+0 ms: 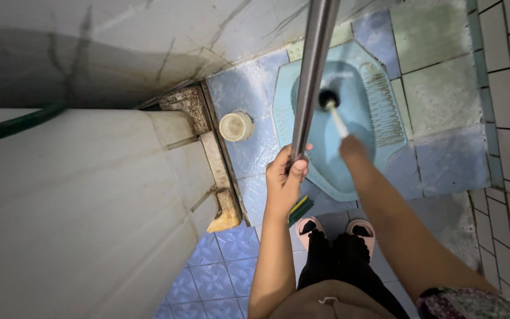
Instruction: The person cleans a squat toilet and the bathroom floor using a brush to scrub the bowl and a squeegee to move water across the tiles. They pour water from a dipper to rinse the surfaces.
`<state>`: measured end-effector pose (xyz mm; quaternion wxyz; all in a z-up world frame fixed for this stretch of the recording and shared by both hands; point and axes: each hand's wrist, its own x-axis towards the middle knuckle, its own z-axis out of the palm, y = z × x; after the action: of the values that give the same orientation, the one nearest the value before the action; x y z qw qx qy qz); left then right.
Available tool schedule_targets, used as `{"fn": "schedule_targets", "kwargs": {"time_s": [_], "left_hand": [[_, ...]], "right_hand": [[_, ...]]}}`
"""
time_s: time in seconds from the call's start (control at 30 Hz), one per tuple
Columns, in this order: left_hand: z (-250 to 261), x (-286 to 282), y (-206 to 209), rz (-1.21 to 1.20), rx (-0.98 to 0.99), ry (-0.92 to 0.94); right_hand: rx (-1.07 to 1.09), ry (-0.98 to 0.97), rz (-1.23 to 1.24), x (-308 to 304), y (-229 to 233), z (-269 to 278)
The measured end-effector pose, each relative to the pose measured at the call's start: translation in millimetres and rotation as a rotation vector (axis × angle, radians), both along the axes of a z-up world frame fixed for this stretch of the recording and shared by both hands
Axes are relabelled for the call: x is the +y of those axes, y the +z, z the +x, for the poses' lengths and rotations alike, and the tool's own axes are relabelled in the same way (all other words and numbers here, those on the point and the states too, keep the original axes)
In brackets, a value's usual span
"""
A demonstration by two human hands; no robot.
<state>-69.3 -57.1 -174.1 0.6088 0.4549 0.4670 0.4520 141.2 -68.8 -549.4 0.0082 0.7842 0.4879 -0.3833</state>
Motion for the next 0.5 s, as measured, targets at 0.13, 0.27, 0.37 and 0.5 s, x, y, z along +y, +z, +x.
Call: {"fn": "schedule_targets", "kwargs": {"time_s": [0.13, 0.27, 0.37, 0.5], "left_hand": [[0.8, -3.2, 2.6, 0.010, 0.008, -0.009], [1.8, -7.9, 2.9, -0.002, -0.028, -0.010], [-1.3, -12.2, 1.9, -0.011, -0.014, 0.016], [-9.3, -17.8, 3.8, -0.030, 0.008, 0.034]], "right_hand": [[0.351, 0.085, -0.088, 5.6, -3.4, -37.6], [-0.184, 0.118, -0.005, -14.0, 13.5, 29.2], [-0.233, 0.013, 0.057, -32.5, 24.6, 52.3], [-0.107, 0.007, -0.091, -117.6, 56.4, 14.5]]}}
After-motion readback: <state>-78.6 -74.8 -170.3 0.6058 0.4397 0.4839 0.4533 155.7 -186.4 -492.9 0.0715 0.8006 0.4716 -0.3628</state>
